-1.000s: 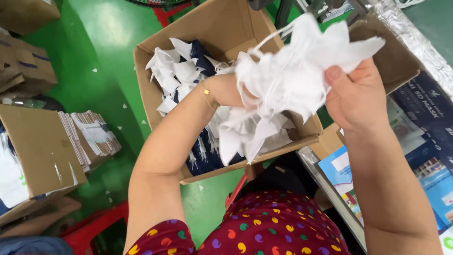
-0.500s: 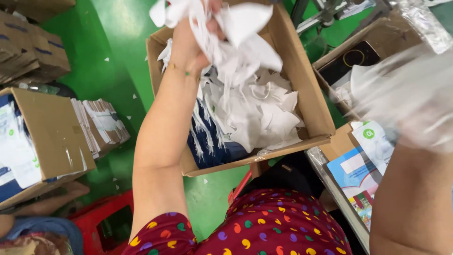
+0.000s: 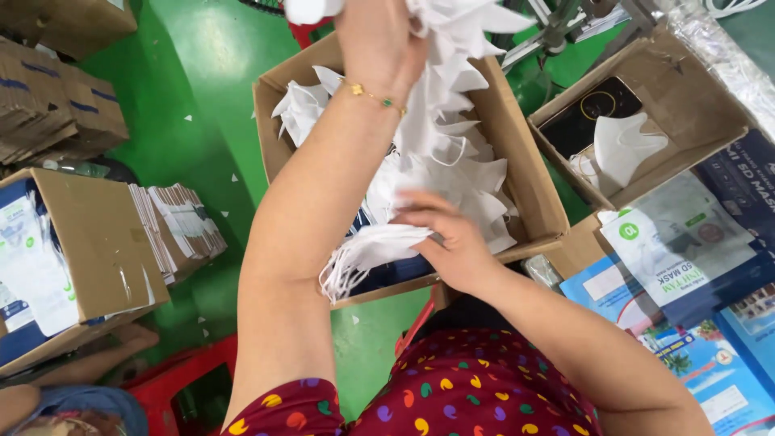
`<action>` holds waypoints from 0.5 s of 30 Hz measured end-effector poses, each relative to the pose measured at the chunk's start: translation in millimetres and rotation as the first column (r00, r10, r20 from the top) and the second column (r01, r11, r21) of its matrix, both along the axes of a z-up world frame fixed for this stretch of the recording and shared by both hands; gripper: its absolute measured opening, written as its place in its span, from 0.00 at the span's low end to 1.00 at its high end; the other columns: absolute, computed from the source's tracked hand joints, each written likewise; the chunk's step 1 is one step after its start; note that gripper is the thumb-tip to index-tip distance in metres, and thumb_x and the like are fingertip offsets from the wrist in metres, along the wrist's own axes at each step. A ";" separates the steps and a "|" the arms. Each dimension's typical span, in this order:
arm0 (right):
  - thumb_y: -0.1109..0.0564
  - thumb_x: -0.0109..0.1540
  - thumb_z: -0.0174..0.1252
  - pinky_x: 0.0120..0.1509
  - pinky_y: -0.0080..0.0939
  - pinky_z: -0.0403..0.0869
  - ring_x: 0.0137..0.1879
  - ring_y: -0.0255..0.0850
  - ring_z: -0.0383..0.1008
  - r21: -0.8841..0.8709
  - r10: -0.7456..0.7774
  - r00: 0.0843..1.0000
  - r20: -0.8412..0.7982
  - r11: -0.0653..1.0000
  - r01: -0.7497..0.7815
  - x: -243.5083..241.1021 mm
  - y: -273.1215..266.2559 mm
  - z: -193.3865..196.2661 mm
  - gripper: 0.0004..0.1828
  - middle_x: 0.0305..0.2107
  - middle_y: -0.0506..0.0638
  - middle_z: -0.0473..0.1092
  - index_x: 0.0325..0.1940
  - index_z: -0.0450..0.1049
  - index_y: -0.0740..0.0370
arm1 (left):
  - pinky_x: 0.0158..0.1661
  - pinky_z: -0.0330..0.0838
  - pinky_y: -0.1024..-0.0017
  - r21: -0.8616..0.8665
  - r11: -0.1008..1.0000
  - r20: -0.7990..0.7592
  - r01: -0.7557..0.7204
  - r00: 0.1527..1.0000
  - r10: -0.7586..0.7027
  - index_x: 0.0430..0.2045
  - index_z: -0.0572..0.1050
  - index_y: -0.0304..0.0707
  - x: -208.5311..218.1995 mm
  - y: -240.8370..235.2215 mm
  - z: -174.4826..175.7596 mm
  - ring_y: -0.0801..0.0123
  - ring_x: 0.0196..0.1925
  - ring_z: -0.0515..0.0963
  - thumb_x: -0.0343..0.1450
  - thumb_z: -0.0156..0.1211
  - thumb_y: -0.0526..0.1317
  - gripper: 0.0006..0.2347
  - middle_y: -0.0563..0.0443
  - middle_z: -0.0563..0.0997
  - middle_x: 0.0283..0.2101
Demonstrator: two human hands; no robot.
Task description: Packing individual face masks into cardboard boxes on a factory production line.
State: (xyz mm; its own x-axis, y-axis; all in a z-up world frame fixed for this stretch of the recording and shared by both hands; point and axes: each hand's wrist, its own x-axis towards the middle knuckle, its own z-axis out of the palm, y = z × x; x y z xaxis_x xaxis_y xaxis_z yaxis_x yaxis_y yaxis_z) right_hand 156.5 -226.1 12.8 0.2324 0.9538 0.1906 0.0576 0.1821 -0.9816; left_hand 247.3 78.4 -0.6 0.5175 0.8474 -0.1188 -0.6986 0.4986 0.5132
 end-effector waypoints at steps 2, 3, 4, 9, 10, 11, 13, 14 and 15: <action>0.69 0.60 0.59 0.67 0.43 0.73 0.68 0.48 0.71 0.057 -0.166 0.980 0.112 0.985 0.160 -8.4 2.4 9.6 0.17 0.68 0.56 0.61 0.51 0.79 0.56 | 0.27 0.65 0.61 -0.024 1.000 -0.008 -0.018 1.000 0.018 0.24 0.66 0.37 3.7 -14.3 0.3 0.67 0.23 0.70 0.67 0.60 0.29 0.07 0.52 0.70 0.21; 0.69 0.60 0.59 0.67 0.43 0.73 0.68 0.48 0.71 0.057 -0.169 0.979 0.112 0.985 0.164 -6.5 4.0 9.8 0.17 0.68 0.56 0.61 0.51 0.79 0.56 | 0.27 0.65 0.61 -0.024 1.000 -0.008 -0.014 1.000 0.014 0.24 0.66 0.37 0.7 -23.5 6.5 0.67 0.23 0.70 0.67 0.60 0.29 0.07 0.52 0.70 0.21; 0.68 0.58 0.63 0.68 0.44 0.69 0.68 0.49 0.66 0.044 -0.346 0.905 0.248 0.937 0.346 -4.5 5.6 10.2 0.18 0.65 0.54 0.59 0.49 0.81 0.54 | 0.28 0.64 0.62 0.018 1.000 0.017 0.014 1.000 -0.014 0.26 0.67 0.37 -2.4 -32.7 13.0 0.66 0.25 0.70 0.68 0.59 0.29 0.06 0.52 0.71 0.22; 0.70 0.57 0.65 0.79 0.48 0.60 0.74 0.53 0.57 0.127 -0.661 0.600 0.451 0.713 0.690 34.3 12.7 -3.2 0.23 0.65 0.53 0.54 0.54 0.82 0.53 | 0.30 0.63 0.64 0.111 0.990 0.089 0.086 0.991 -0.096 0.32 0.67 0.38 -0.1 -35.5 -10.5 0.65 0.30 0.70 0.73 0.56 0.31 0.04 0.52 0.71 0.28; 0.70 0.59 0.66 0.81 0.50 0.59 0.77 0.55 0.54 0.172 -0.697 0.583 0.418 0.690 0.703 42.1 13.5 -1.2 0.22 0.69 0.56 0.50 0.56 0.81 0.55 | 0.34 0.65 0.65 0.046 0.991 0.135 0.130 0.982 -0.135 0.36 0.67 0.39 1.9 -32.0 -27.6 0.67 0.35 0.70 0.73 0.54 0.33 0.03 0.54 0.71 0.32; 0.70 0.61 0.66 0.83 0.51 0.58 0.80 0.57 0.52 0.221 -0.732 0.563 0.383 0.664 0.714 51.4 15.6 1.3 0.22 0.73 0.59 0.47 0.57 0.80 0.57 | 0.39 0.67 0.66 -0.013 0.984 0.186 0.176 0.968 -0.171 0.39 0.67 0.39 5.9 -27.0 -42.8 0.69 0.39 0.71 0.74 0.52 0.34 0.04 0.55 0.71 0.36; 0.69 0.63 0.66 0.82 0.50 0.58 0.80 0.58 0.52 0.224 -0.739 0.598 0.310 0.668 0.709 60.8 17.5 -0.8 0.20 0.73 0.61 0.49 0.58 0.79 0.59 | 0.39 0.69 0.66 -0.027 0.982 0.193 0.184 0.965 -0.176 0.40 0.67 0.38 7.5 -26.2 -34.3 0.69 0.40 0.71 0.74 0.51 0.34 0.04 0.55 0.72 0.36; 0.68 0.65 0.66 0.81 0.49 0.59 0.80 0.58 0.53 0.226 -0.740 0.631 0.233 0.672 0.705 66.1 18.6 -1.8 0.18 0.74 0.63 0.52 0.58 0.78 0.61 | 0.40 0.70 0.65 -0.042 0.980 0.198 0.192 0.964 -0.180 0.40 0.67 0.38 9.2 -25.5 -29.7 0.69 0.41 0.71 0.74 0.51 0.34 0.04 0.55 0.72 0.37; 0.68 0.65 0.66 0.81 0.49 0.59 0.80 0.58 0.53 0.224 -0.741 0.629 0.234 0.671 0.707 59.2 14.3 9.0 0.18 0.74 0.63 0.52 0.58 0.78 0.61 | 0.40 0.70 0.65 -0.044 0.980 0.197 0.195 0.963 -0.182 0.40 0.67 0.38 6.1 -28.0 -13.4 0.69 0.41 0.71 0.74 0.51 0.34 0.04 0.55 0.72 0.37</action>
